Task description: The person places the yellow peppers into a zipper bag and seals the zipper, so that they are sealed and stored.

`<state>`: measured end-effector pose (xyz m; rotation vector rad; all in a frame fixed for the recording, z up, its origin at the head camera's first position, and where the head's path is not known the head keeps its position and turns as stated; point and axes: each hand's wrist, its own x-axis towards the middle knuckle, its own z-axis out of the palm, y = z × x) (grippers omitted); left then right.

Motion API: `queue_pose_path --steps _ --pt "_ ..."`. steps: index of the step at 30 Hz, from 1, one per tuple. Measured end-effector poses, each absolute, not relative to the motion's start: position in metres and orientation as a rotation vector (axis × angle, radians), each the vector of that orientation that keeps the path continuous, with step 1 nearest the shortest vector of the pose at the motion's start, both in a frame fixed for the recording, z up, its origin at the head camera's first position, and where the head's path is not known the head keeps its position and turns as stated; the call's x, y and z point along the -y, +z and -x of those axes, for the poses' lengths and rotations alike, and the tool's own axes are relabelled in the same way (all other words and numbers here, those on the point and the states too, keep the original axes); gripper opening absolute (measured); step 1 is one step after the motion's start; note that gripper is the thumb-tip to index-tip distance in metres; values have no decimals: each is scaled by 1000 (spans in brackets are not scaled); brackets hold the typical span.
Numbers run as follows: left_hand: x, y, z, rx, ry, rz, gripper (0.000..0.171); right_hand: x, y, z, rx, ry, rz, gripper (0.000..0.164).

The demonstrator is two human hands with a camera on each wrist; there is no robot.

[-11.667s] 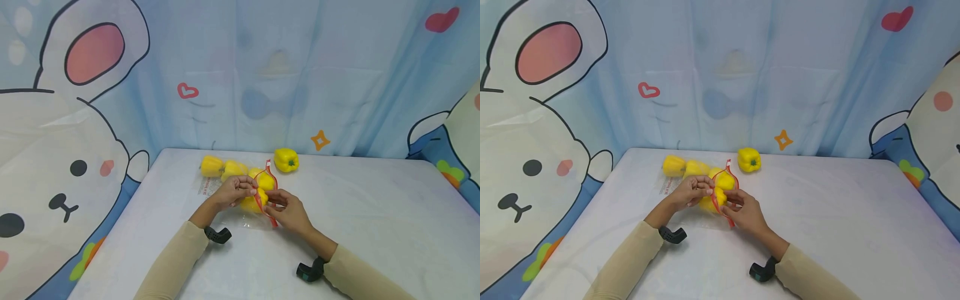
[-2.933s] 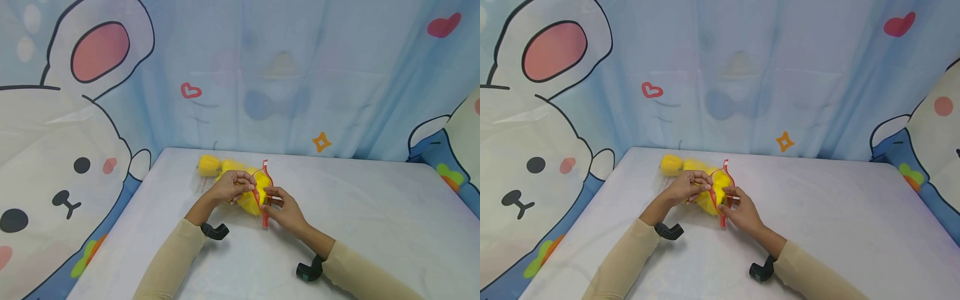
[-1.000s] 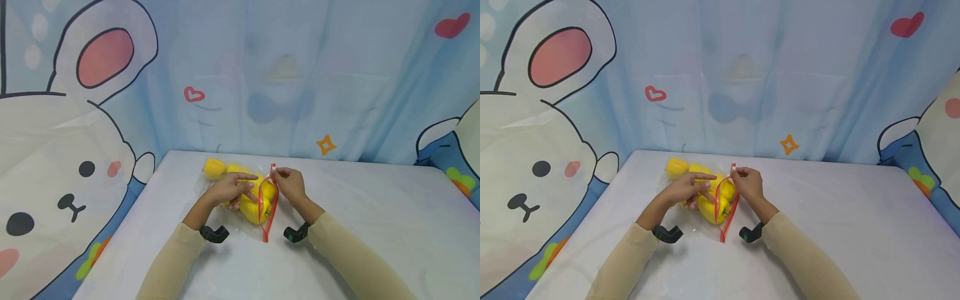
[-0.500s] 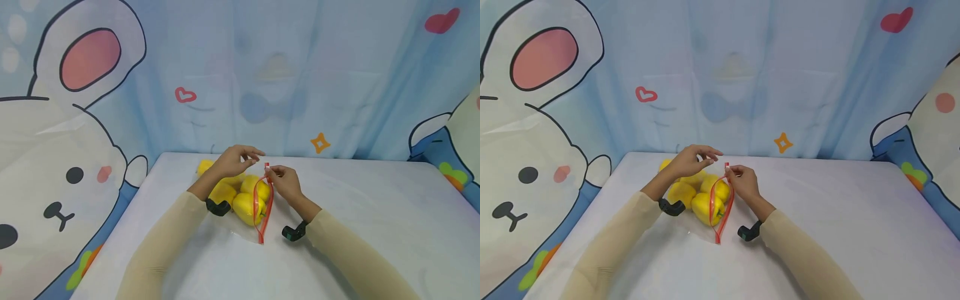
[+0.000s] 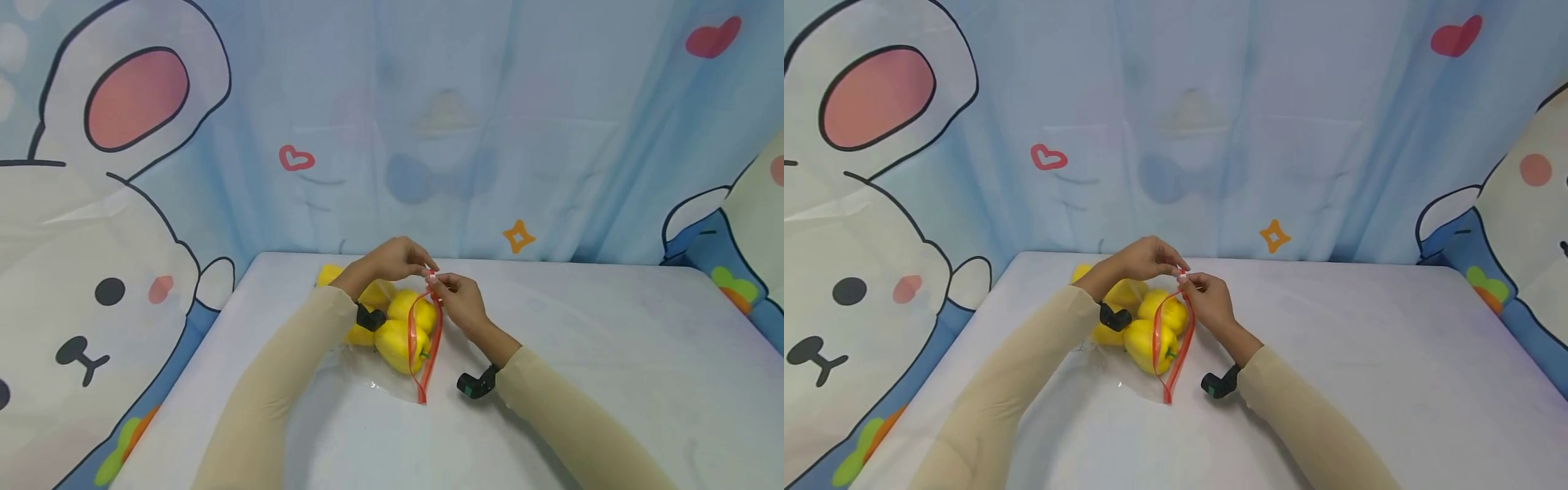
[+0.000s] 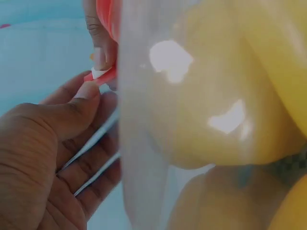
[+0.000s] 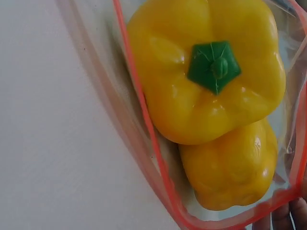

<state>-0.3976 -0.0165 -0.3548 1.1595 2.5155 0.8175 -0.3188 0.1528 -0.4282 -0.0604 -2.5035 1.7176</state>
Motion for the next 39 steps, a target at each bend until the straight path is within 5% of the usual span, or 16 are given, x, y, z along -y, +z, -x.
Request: queue_pose_path --steps 39 --pt "0 -355 402 -2521 990 -845 18 -162 -425 331 2341 1494 -167 24"
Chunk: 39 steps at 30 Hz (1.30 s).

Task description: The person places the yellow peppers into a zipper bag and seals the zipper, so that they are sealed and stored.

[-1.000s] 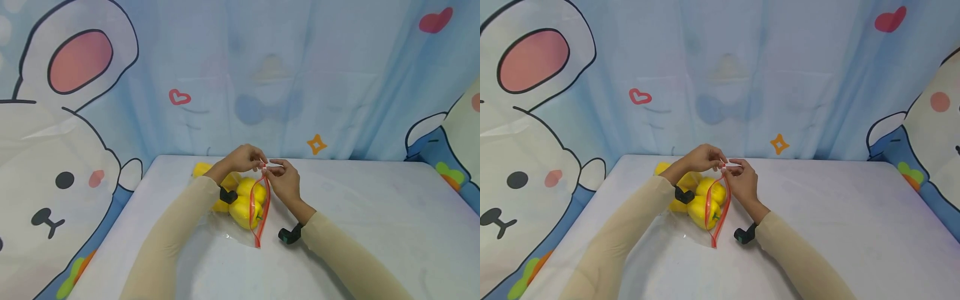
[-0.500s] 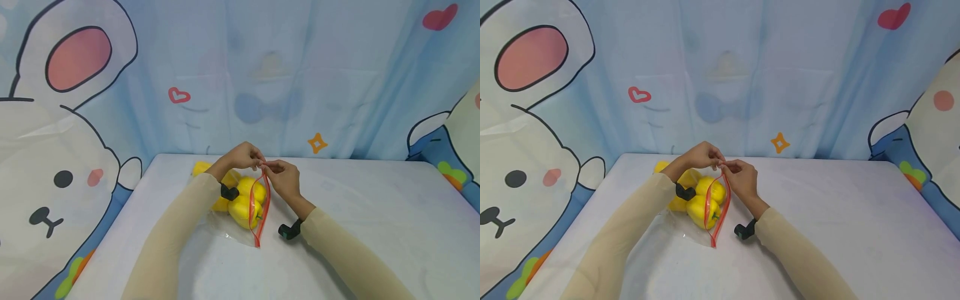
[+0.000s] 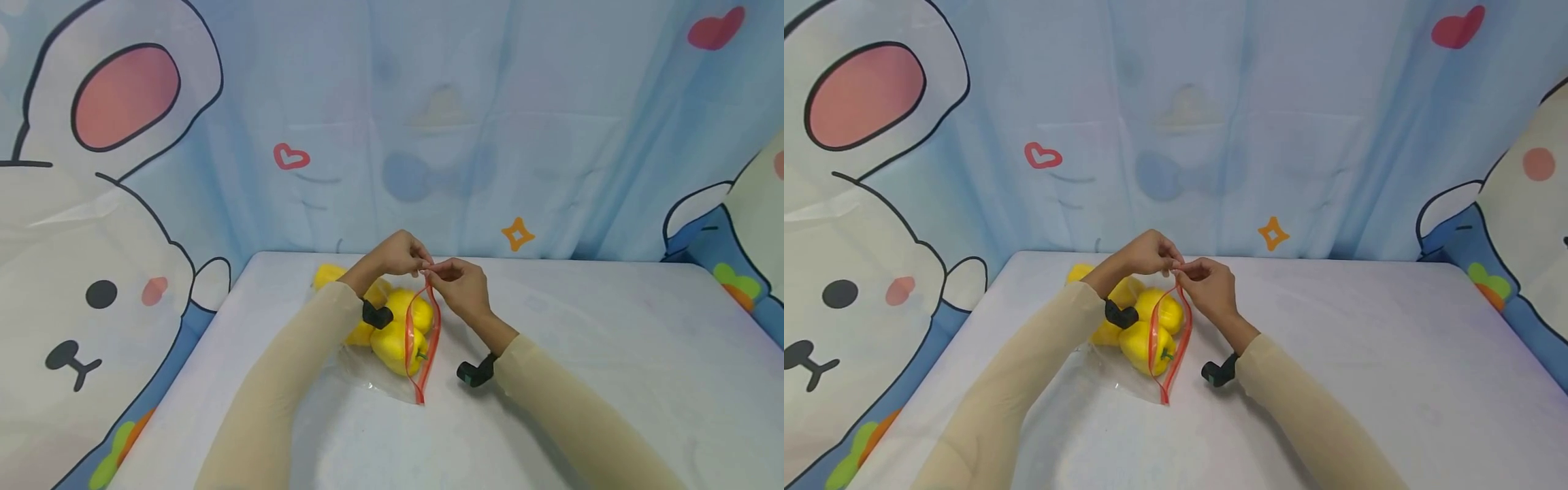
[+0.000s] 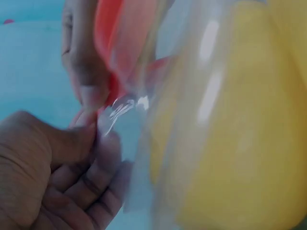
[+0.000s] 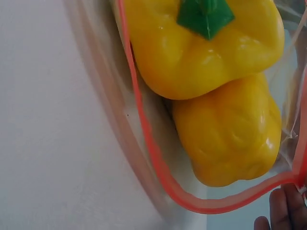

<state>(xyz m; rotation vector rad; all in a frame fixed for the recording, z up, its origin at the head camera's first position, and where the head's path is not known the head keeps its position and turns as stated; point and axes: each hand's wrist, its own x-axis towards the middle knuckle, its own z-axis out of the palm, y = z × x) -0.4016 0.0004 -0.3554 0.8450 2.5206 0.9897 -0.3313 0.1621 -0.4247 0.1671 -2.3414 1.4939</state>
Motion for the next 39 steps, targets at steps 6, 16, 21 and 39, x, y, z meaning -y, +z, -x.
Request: queue_pose_path --steps 6,16,21,39 --pt "-6 -352 398 -2594 1015 -735 19 -161 -422 327 2341 1534 -174 19" --pt "-8 -346 400 -2614 1046 -692 18 -160 -426 316 2361 1614 -129 21" --pt "-11 -348 404 -2626 1073 -651 16 -161 -429 308 2383 1670 -112 22" --pt "-23 -352 411 -2636 1175 -615 32 -169 -433 286 2424 1664 -55 22"
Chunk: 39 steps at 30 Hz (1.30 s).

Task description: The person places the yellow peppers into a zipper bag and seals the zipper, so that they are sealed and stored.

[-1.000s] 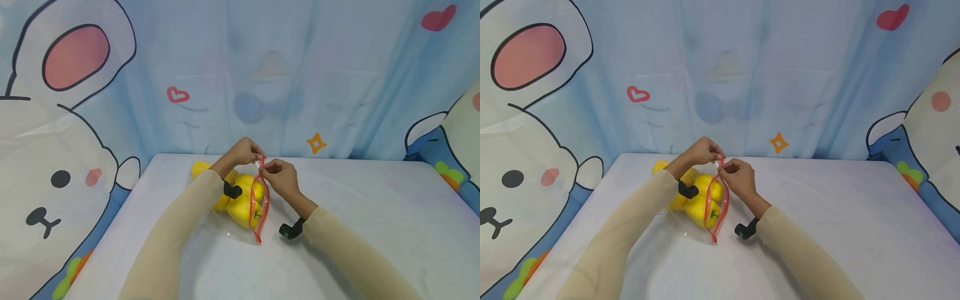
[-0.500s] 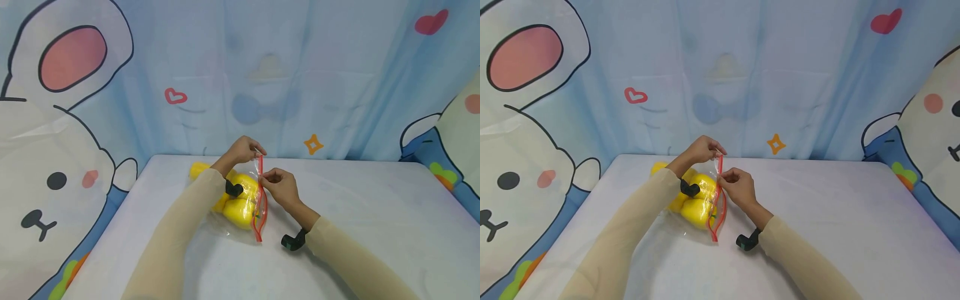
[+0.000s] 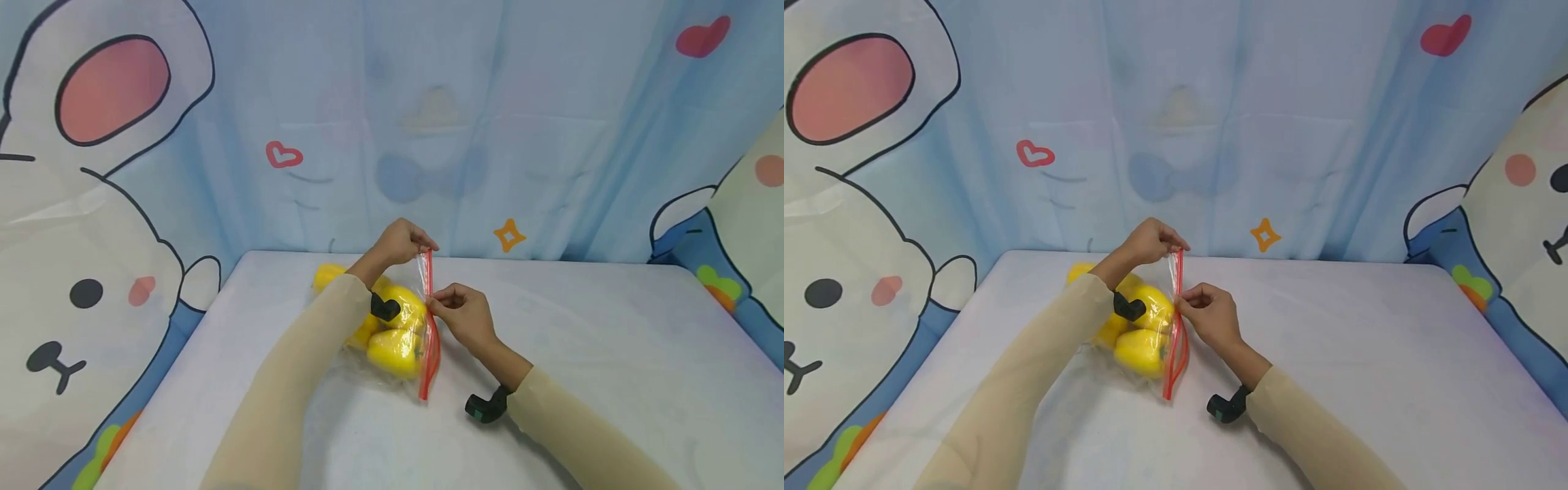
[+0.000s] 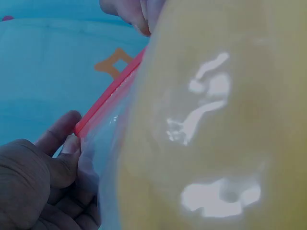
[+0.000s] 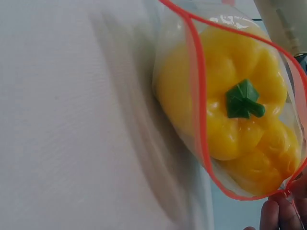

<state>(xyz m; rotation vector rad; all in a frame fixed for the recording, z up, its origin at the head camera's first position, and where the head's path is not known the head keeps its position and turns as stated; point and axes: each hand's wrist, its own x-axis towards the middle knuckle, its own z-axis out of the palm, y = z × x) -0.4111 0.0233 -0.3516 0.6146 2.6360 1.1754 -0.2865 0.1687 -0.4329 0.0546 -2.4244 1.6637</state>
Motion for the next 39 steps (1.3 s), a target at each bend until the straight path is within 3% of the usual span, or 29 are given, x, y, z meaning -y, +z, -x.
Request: queue_pose_path --steps 20,39 --pt "-31 -348 412 -2671 1231 -548 30 -165 -422 272 2492 1624 -33 13" --pt "-19 -338 419 -2636 1282 -542 34 -168 -433 224 2599 1687 -142 9"
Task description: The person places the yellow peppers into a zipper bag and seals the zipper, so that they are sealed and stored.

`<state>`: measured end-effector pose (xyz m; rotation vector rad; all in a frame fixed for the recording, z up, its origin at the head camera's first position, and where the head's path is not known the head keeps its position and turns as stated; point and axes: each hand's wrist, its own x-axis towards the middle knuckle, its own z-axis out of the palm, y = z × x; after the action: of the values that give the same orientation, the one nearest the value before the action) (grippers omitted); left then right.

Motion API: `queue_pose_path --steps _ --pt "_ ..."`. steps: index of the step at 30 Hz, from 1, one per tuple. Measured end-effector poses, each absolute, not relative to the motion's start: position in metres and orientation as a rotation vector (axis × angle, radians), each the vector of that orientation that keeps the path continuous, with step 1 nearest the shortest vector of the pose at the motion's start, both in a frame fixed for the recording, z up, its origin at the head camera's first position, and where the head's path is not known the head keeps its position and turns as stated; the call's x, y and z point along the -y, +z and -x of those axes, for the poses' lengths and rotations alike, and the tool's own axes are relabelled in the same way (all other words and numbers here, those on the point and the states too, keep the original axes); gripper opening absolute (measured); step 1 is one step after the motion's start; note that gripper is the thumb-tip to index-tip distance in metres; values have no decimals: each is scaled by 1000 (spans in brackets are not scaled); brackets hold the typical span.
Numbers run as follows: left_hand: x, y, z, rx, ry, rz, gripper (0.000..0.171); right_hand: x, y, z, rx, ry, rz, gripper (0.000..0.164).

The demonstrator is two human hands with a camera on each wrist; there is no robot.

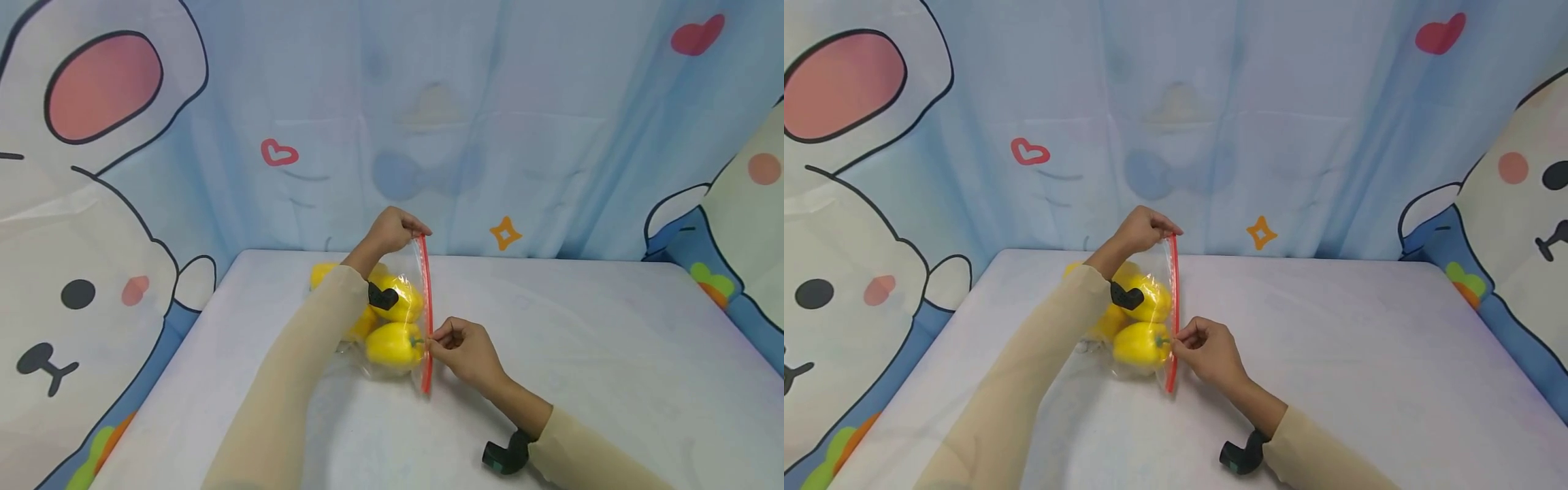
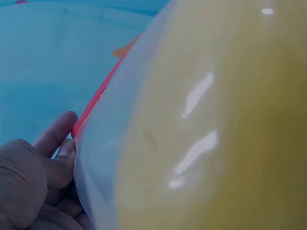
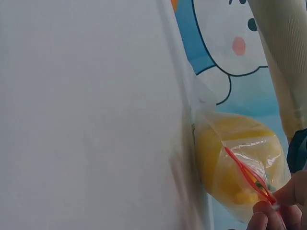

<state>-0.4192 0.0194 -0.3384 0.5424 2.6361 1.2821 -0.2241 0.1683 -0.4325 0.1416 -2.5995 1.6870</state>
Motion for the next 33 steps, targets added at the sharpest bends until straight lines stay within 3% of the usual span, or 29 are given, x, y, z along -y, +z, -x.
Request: queue_pose_path --steps 21,33 --pt "-17 -348 419 -2667 1248 -541 28 -181 -439 183 2653 1820 -160 17" --pt "-9 -350 400 -2660 973 -756 30 -203 -443 172 2792 1740 -187 12"
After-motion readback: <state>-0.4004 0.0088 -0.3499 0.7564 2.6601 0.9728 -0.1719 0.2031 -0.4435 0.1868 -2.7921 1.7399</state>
